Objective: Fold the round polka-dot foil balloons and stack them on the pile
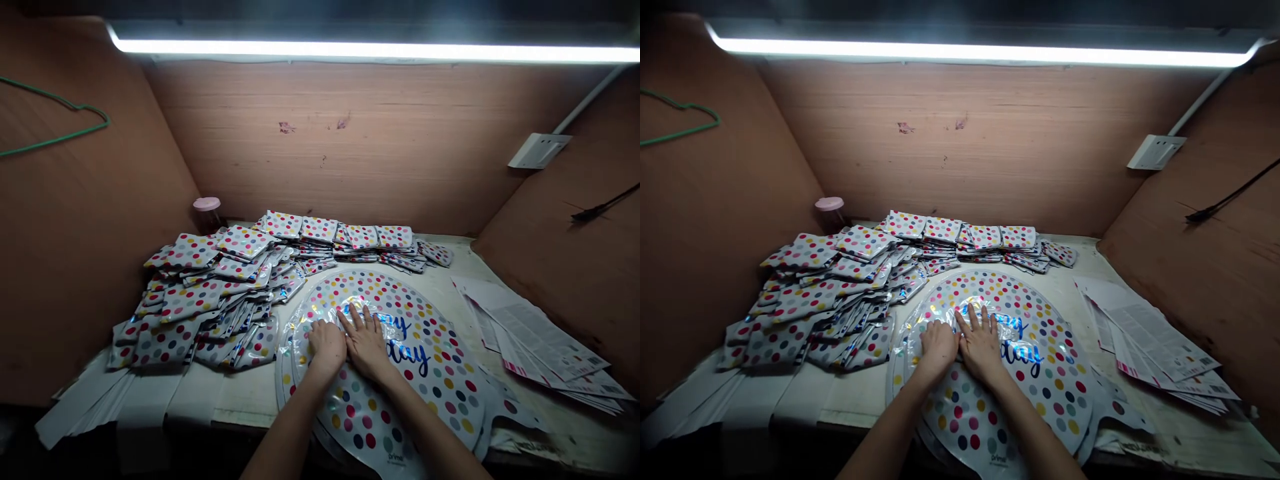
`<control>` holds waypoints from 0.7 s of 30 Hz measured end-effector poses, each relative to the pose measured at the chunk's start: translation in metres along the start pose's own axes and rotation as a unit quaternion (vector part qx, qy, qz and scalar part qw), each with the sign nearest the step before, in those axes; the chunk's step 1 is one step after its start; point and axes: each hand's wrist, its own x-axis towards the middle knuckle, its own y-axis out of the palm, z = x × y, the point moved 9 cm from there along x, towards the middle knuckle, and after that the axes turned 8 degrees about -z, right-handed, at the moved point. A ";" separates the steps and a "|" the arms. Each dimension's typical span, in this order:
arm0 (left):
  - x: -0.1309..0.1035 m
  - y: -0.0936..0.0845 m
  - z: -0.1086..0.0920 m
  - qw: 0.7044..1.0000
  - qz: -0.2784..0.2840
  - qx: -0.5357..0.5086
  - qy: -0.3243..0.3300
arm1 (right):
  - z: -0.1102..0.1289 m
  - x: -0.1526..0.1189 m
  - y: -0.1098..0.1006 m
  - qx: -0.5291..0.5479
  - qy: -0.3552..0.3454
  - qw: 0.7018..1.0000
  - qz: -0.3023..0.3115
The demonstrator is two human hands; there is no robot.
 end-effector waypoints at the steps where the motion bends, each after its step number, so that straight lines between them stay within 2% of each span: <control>1: -0.001 0.001 0.000 1.000 -0.001 -0.008 -0.003 | 0.000 0.001 0.001 0.001 0.000 1.000 0.002; 5: -0.006 0.005 0.007 0.998 -0.017 -0.057 -0.024 | -0.014 0.005 -0.005 0.045 0.040 0.998 0.023; 7: -0.009 0.005 0.014 0.995 -0.020 -0.094 -0.031 | -0.028 -0.002 -0.020 0.096 0.074 0.993 -0.006; 11: -0.006 0.002 0.036 0.977 -0.020 -0.204 -0.059 | -0.057 -0.047 -0.047 0.220 0.145 0.962 -0.070; 13: -0.001 -0.001 0.044 0.965 -0.031 -0.254 -0.061 | -0.065 -0.074 -0.049 0.259 0.187 0.945 -0.072; 16: 0.003 -0.004 0.049 0.944 -0.048 -0.321 -0.050 | -0.059 -0.096 -0.046 0.306 0.222 0.924 -0.057; 18: 0.002 -0.002 0.049 0.931 -0.045 -0.360 -0.043 | -0.053 -0.099 -0.041 0.359 0.279 0.889 -0.049; 19: 0.000 0.001 0.047 0.917 -0.032 -0.395 -0.038 | -0.050 -0.098 -0.038 0.400 0.321 0.857 -0.047; 21: -0.006 0.007 0.039 0.870 0.013 -0.492 -0.026 | -0.043 -0.096 -0.031 0.504 0.397 0.765 -0.061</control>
